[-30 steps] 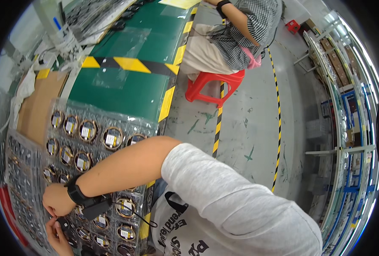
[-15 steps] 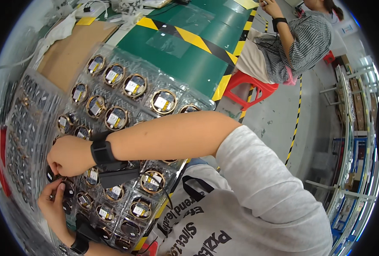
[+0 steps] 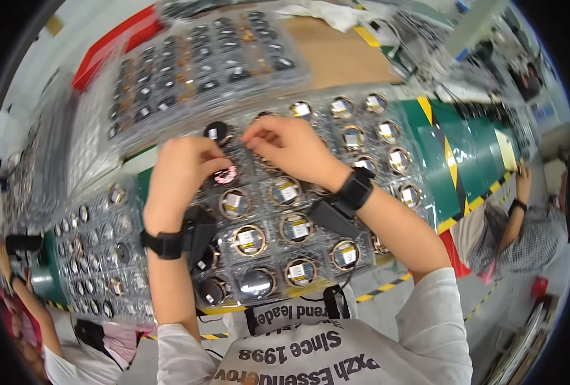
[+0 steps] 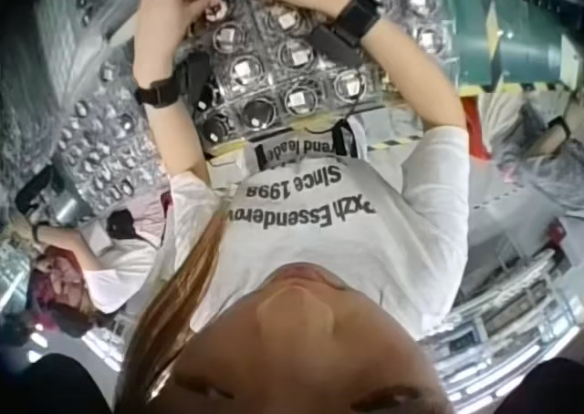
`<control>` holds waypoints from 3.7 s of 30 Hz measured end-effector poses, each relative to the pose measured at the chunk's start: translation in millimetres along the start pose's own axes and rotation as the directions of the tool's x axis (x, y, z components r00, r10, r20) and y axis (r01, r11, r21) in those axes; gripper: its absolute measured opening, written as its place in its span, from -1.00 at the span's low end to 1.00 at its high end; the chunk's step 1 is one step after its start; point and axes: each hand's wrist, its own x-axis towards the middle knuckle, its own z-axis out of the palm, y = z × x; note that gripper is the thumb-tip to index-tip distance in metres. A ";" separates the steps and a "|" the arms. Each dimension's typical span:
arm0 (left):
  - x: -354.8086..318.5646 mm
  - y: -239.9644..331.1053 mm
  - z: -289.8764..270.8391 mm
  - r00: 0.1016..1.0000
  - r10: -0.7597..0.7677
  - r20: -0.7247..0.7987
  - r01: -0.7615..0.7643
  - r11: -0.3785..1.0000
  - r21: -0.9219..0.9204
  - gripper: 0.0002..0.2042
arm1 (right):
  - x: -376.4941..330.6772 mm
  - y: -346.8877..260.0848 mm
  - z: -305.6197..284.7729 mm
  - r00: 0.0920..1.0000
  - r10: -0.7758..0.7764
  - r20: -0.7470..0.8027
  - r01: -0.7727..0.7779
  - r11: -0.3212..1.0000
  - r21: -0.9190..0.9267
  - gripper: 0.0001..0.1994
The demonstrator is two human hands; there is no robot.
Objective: The recorder is seen manually assembling small electronic components into plastic housings and using a manual press tool to secure parts at an assembly station.
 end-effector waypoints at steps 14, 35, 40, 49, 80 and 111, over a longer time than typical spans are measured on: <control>-20.3 13.3 -13.6 0.949 -0.022 0.315 0.002 0.998 0.063 -0.87 | 84.2 -20.9 -32.3 0.992 0.060 0.111 0.014 0.821 -0.571 -0.75; -33.0 31.3 -8.7 0.981 0.064 0.181 -0.098 0.978 0.183 -0.96 | 251.0 3.3 76.7 0.982 0.145 0.121 0.012 0.593 -0.805 -0.68; -29.4 10.8 -0.4 0.968 0.095 0.232 -0.145 0.967 0.209 -0.78 | 246.8 -3.3 92.5 0.994 0.054 -0.097 -0.111 0.528 -0.842 -0.70; -3.9 -8.5 -17.1 0.845 0.334 0.417 -0.188 0.916 -0.354 -0.83 | 191.7 -30.6 27.6 0.961 -0.259 -0.093 0.179 0.846 -0.503 -0.74; 9.7 7.5 9.9 0.961 0.176 0.211 0.100 0.491 -0.865 -0.65 | -40.0 -48.0 -23.6 0.897 0.433 -0.087 -0.314 0.765 0.562 -0.74; 9.5 8.7 16.4 0.980 0.115 0.160 0.074 0.538 -0.840 -0.79 | -43.4 -48.4 -19.4 0.926 0.365 -0.102 -0.276 0.833 0.479 -0.72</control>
